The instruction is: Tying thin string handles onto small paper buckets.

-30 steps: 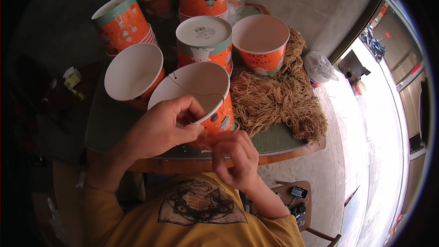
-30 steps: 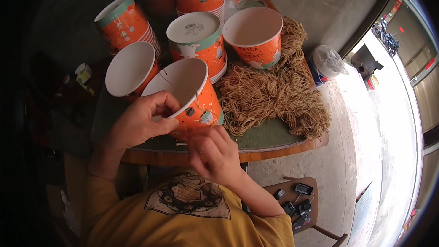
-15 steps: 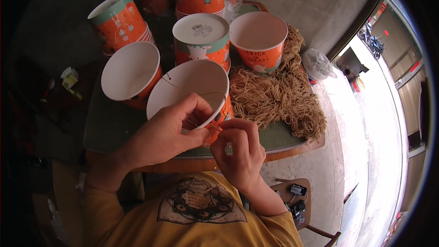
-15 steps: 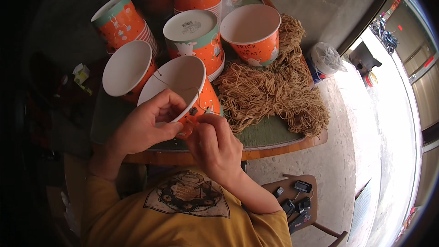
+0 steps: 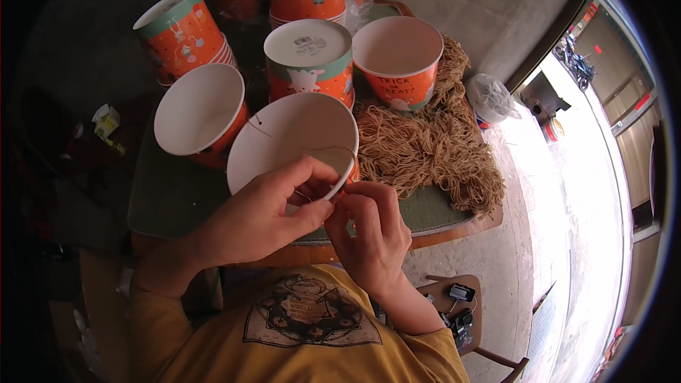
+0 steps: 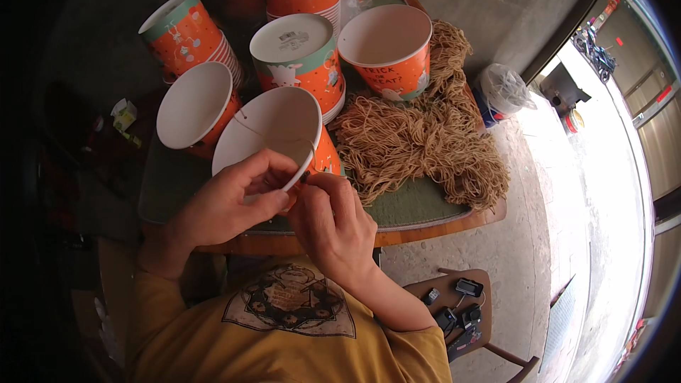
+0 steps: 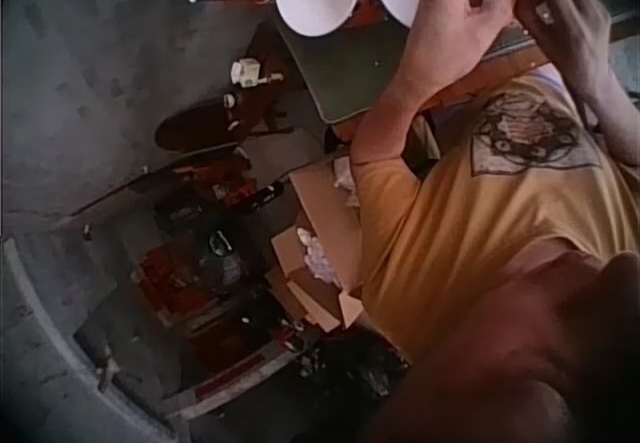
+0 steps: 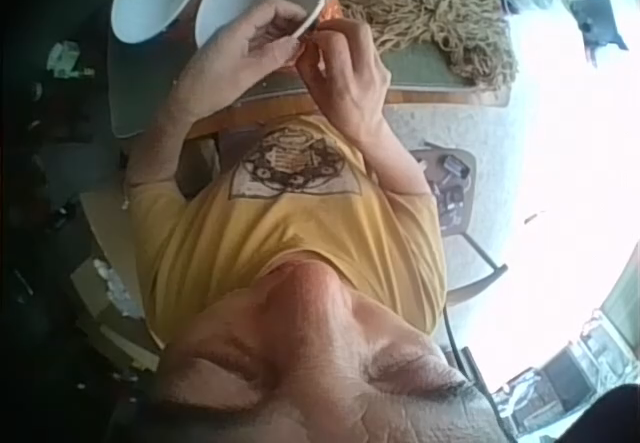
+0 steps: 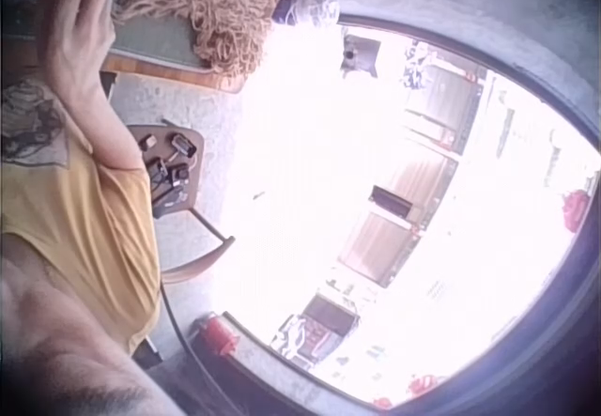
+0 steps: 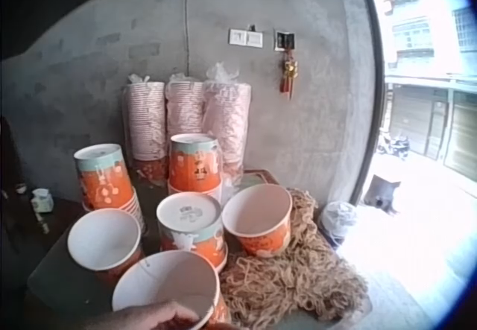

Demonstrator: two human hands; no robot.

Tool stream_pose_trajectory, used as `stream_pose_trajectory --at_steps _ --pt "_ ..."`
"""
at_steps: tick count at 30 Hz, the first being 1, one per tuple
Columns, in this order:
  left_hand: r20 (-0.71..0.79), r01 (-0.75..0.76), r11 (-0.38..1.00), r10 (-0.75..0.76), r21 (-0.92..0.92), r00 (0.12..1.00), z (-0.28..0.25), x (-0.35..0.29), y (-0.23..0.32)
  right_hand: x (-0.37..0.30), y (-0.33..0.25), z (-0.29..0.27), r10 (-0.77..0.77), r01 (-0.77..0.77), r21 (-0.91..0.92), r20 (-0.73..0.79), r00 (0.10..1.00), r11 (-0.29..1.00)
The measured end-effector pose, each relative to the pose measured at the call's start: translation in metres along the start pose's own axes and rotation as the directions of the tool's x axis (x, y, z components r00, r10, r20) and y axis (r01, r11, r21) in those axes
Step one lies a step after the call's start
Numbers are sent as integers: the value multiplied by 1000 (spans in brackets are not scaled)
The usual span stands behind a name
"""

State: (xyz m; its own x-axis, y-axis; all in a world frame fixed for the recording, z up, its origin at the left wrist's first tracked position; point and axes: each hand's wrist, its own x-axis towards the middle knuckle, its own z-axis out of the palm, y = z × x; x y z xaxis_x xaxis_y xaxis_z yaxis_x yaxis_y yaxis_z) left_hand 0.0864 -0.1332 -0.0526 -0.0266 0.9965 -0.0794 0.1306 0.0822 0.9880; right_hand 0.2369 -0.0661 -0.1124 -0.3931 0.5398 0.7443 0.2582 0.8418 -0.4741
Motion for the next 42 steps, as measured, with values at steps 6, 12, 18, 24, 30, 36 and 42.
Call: stream_pose_trajectory --at_steps 6,12,18,24,30,36,42 --pt "36 8 1000 -8 2 999 -2 5 -10 -6 3 2 14 -14 -8 2 1000 1000" --pt "2 -93 942 97 323 995 7 10 -19 -9 8 -4 49 -51 54 35 998 997" --pt "-77 -309 642 499 702 863 12 20 -18 -3 27 -23 329 -340 350 91 940 873" --pt "-48 -323 824 388 466 920 14 33 -13 6 31 -25 404 -478 340 267 875 810" --pt "28 -197 979 196 55 980 12 40 -26 2 34 -15 456 -565 548 335 824 617" --pt "173 94 960 -49 -265 984 6 51 -24 2 36 -14 481 -574 572 325 814 586" --pt "218 257 938 -207 -233 954 4 54 -16 15 48 -30 415 -542 592 350 840 596"
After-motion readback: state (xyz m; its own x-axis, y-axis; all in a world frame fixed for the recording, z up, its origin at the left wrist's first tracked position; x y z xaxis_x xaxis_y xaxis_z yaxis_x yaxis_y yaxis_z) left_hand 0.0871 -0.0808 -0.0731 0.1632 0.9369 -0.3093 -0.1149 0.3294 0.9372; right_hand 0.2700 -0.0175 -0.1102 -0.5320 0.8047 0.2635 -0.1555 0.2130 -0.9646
